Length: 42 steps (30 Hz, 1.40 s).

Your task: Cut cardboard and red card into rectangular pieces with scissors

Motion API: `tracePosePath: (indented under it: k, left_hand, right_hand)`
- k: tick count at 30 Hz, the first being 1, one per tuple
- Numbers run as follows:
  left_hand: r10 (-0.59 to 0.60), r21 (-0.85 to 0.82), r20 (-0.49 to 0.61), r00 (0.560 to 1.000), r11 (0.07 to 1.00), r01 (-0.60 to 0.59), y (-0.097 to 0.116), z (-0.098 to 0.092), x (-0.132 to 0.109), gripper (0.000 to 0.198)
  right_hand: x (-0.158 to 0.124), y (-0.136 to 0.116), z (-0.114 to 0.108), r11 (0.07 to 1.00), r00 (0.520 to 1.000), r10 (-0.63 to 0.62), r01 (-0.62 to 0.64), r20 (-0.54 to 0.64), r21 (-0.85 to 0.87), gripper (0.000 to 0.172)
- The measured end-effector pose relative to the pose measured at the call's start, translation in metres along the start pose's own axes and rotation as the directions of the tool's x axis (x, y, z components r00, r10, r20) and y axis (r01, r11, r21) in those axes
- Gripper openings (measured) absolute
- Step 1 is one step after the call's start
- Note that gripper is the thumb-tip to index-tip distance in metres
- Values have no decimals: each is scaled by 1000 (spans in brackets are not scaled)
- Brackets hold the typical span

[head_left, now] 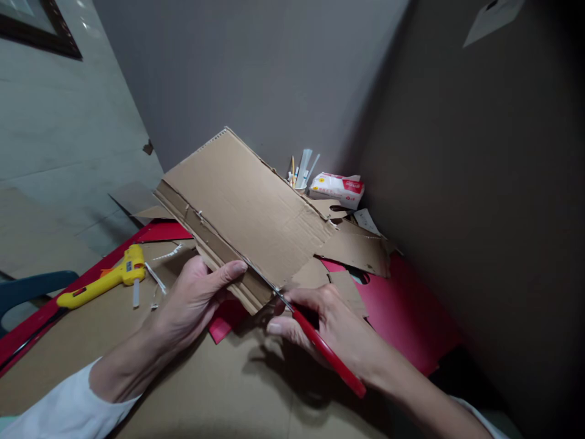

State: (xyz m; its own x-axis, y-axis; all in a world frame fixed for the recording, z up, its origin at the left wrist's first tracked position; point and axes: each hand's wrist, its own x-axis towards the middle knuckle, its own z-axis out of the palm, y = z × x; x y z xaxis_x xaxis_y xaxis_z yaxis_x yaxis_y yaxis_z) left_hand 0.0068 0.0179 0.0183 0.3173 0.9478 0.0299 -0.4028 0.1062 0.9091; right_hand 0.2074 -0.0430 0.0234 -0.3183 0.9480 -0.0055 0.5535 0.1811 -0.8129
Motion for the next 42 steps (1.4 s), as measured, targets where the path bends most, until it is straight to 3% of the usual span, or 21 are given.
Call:
tracePosePath:
  k: [4,9,17,22,27,35,42]
  left_hand:
    - [17,-2,-6,1000,1000,-17,1,3,-2,8]
    - [4,-48,-15,1000,999,-5,1,3,-2,27]
    - [-38,-76,-41,998,997,35,5,8,-9,9]
    - [-97,-6,-74,993,995,97,1,10,-15,37]
    - [-92,25,-9,996,995,93,0,12,-17,22]
    - [-124,51,-15,992,991,125,2,13,-17,15]
    - [-127,90,19,992,988,125,1,8,-13,12]
  right_hand:
    - [0,-1,1,999,999,-22,20,-43,-41,43]
    - [0,-1,6,999,998,-47,48,-44,11,46]
    - [3,-1,4,999,999,39,-39,3,34,40]
    - [4,-5,8,997,997,68,-67,-38,45,50]
    - [2,-8,9,997,996,57,-54,-67,47,56]
    - [6,-1,7,991,995,-69,77,-73,111,52]
    - [3,-6,6,986,993,116,-116,10,122,47]
